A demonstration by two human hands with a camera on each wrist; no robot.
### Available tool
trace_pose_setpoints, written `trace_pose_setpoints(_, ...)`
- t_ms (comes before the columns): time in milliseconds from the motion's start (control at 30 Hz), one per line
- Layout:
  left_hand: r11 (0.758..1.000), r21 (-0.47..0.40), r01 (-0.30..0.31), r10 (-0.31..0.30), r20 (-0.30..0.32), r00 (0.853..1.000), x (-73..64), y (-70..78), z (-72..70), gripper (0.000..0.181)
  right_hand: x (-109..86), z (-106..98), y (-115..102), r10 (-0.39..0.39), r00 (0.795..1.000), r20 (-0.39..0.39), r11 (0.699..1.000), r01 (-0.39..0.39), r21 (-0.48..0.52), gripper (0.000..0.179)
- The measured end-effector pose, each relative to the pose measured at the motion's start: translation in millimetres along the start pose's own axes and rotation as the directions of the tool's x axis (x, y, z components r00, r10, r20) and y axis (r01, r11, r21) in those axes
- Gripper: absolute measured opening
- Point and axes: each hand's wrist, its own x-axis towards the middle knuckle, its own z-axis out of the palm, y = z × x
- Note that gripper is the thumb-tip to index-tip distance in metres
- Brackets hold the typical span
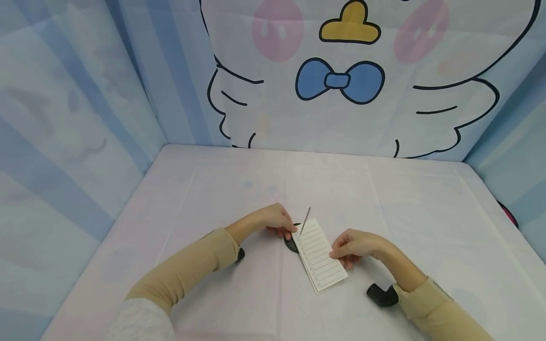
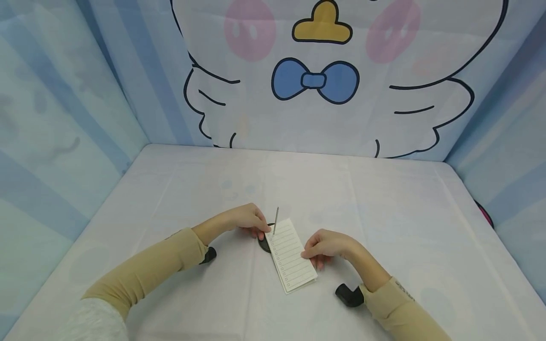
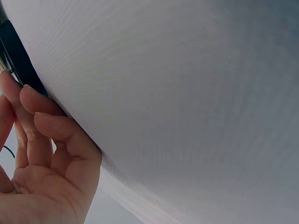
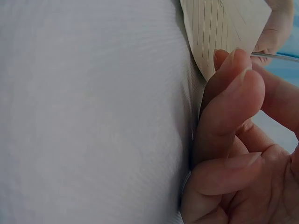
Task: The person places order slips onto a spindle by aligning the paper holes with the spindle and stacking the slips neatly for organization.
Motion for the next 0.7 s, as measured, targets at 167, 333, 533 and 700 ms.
trace_pose_setpoints(167,1.0,0.0,0.009,-0.009,-0.004,1.0,1.1,0.0,0.7,0.014,0.9,-0.9,0.2,0.023,1.0,0.005,1.0,-0.023,-0.019,0.025)
trace_pose_setpoints(333,1.0,0.016,0.024,-0.024,-0.015,1.0,2.0,0.4,1.2,0.015,2.0,-0.4,-0.6,0.022,1.0,0.02,0.999,-0.022,-0.024,0.025)
trace_pose_setpoints(533,0.999,0.027,0.026,-0.025,-0.022,0.999,1.9,0.7,2.2,0.015,3.8,0.6,-0.2,0.04,0.999,0.016,0.998,-0.04,-0.043,0.023)
trace_pose_setpoints(700,0.999,0.038,0.019,-0.018,-0.034,0.999,2.5,0.6,3.6,0.014,4.8,1.2,0.3,0.054,0.999,0.006,0.997,-0.053,-0.064,0.023)
